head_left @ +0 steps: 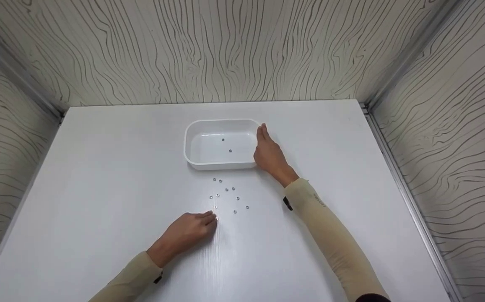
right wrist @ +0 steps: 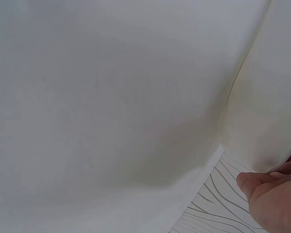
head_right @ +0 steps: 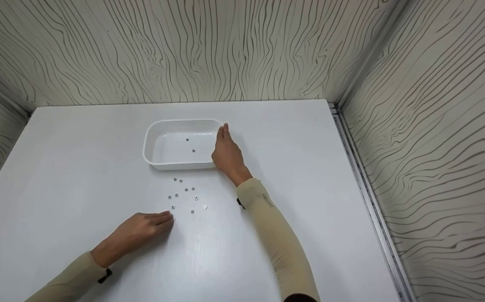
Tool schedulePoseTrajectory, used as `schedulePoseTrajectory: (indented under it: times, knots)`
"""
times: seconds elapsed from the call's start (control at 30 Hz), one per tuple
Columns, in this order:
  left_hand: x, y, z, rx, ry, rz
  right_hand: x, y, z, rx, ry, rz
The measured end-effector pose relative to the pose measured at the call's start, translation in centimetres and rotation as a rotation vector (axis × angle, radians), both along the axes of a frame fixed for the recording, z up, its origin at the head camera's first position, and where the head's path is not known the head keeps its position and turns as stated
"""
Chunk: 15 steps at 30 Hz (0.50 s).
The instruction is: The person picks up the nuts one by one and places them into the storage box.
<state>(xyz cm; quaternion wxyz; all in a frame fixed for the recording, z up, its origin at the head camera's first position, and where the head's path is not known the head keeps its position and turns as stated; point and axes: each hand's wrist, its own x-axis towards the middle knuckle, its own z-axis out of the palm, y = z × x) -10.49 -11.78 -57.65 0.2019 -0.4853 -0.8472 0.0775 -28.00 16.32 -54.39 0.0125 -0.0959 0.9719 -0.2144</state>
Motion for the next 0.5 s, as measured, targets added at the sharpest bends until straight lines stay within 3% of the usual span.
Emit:
schedulePoseTrajectory:
  times: [0.5]
  knots:
    - [-0.06, -0.13, 0.19, -0.005, -0.013, -0.012, 0.01, 0.08, -0.19, -0.014, 0.025, 0.017]
